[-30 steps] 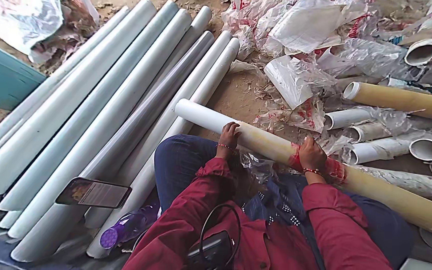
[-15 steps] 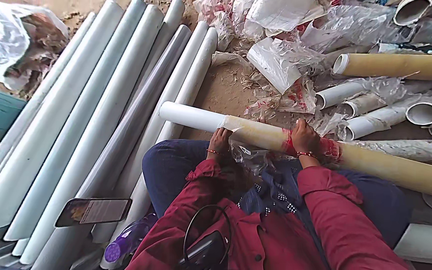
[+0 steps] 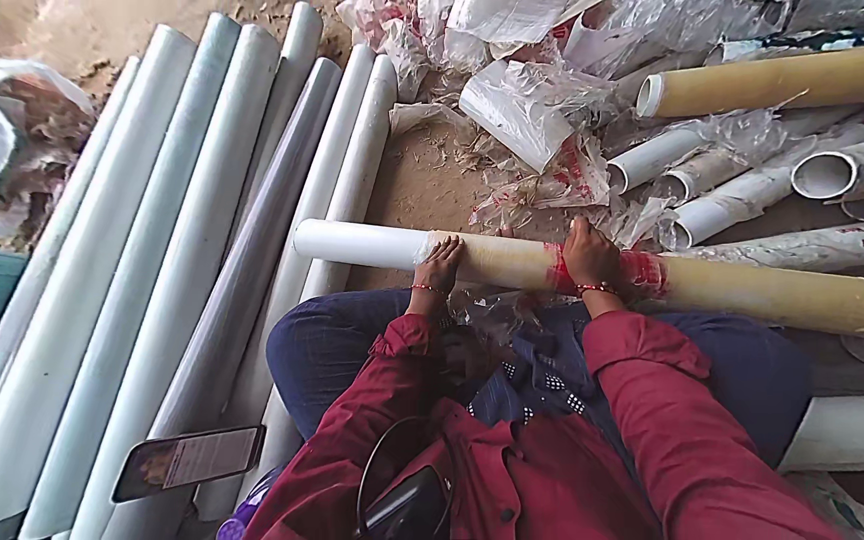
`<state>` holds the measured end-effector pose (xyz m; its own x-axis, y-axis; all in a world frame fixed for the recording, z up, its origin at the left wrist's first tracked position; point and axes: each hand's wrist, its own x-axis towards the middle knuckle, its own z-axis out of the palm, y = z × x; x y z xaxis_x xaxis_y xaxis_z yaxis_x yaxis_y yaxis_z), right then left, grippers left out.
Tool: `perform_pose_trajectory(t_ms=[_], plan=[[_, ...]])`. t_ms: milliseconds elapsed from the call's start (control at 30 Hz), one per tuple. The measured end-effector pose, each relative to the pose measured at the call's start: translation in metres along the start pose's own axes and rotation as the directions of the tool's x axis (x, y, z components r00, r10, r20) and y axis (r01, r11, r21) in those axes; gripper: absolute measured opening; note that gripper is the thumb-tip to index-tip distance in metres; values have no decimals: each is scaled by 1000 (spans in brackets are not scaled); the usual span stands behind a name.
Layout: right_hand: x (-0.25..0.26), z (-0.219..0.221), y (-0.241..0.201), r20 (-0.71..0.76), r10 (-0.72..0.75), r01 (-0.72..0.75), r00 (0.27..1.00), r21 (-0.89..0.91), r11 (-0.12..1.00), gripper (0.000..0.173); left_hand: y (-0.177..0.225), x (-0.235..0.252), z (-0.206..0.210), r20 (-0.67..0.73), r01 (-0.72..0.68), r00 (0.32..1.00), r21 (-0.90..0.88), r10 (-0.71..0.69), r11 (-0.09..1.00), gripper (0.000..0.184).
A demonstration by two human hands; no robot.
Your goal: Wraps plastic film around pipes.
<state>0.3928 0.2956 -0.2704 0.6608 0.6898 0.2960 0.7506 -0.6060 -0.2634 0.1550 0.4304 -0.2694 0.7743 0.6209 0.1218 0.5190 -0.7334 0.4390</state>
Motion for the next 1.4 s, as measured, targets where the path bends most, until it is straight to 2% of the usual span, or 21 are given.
perform_pose_trajectory(t_ms=[67, 233, 300, 333, 400, 600, 700, 767, 800, 867, 933, 967, 1033, 1067, 1100, 1133, 1167, 1200, 1267, 1333, 1400], plan=[[0, -3, -1, 16, 5, -5, 1000, 13, 1000, 33, 5, -15, 7, -85, -10, 996, 30, 13, 1000, 33], [-3, -3, 0, 26, -14, 14, 1000, 9, 1000, 31, 13, -23, 3, -147, -3, 989, 2, 3, 1000, 27], [-3, -2, 0, -1, -32, 32, 999, 6, 999, 31, 27, -19, -8, -15, 137, 990, 12, -137, 990, 30], [-3, -1, 0, -1, -27, 27, 1000, 4, 1000, 31, 34, -14, -17, 83, 228, 970, 34, -230, 973, 35], [-3, -2, -1, 3, -16, 16, 1000, 7, 1000, 30, 41, -6, -28, 213, 300, 925, 93, -314, 949, 47], [9, -2, 4, -23, -11, 12, 1000, 63, 998, 31, 48, -50, -30, 258, 114, 960, -12, -107, 993, 42], [10, 2, 6, -57, -36, 40, 998, 72, 997, 30, 51, -75, -23, 113, 43, 993, -62, -36, 997, 37], [13, 2, 1, -2, -21, 21, 1000, 46, 999, 32, 49, -75, -24, 19, 0, 1000, -35, 0, 999, 36], [14, 1, -2, 33, -17, 16, 999, 36, 999, 33, 46, -73, -23, -85, -46, 995, -1, 46, 999, 34], [13, 2, -4, 47, -27, 26, 999, 24, 999, 33, 44, -61, -22, -344, -153, 923, 82, 172, 985, 29], [9, 2, -3, 63, -31, 29, 998, 26, 999, 32, 53, -33, -28, -403, -207, 891, 44, 207, 977, 26], [7, 2, -1, 39, -43, 42, 998, 26, 999, 30, 61, -17, -28, -332, -206, 924, -17, 189, 978, 34], [2, 2, 0, 4, -44, 44, 999, 19, 999, 29, 75, 19, -21, -35, -131, 991, -92, 128, 987, 65], [-2, 0, 0, 16, -34, 34, 999, 24, 999, 30, 80, 35, -14, 173, -57, 982, -80, 70, 995, 79], [-5, -1, 0, 9, -30, 30, 1000, 21, 999, 30, 83, 50, -6, 368, 0, 929, -46, 17, 999, 87], [-9, -1, -1, -7, -21, 21, 1000, 18, 1000, 31, 83, 59, 4, 495, 20, 869, -26, -5, 999, 86], [-13, 0, -1, -34, -11, 12, 999, 9, 1000, 31, 80, 60, 15, 545, 8, 838, -30, 10, 1000, 81], [-18, 0, -2, -62, -11, 11, 998, -9, 1000, 30, 76, 52, 25, 516, -46, 854, -52, 66, 998, 74], [-26, -4, -4, -77, -36, 33, 996, -40, 999, 26, 64, 23, 43, 289, -221, 929, -72, 232, 973, 54], [-25, -9, -5, -43, -37, 35, 998, -36, 999, 27, 55, 2, 59, 62, -348, 936, -14, 348, 938, 41], [-22, -8, 4, -11, -19, 19, 1000, -33, 999, 28, 54, -5, 64, -3, -369, 929, 15, 369, 929, 39]])
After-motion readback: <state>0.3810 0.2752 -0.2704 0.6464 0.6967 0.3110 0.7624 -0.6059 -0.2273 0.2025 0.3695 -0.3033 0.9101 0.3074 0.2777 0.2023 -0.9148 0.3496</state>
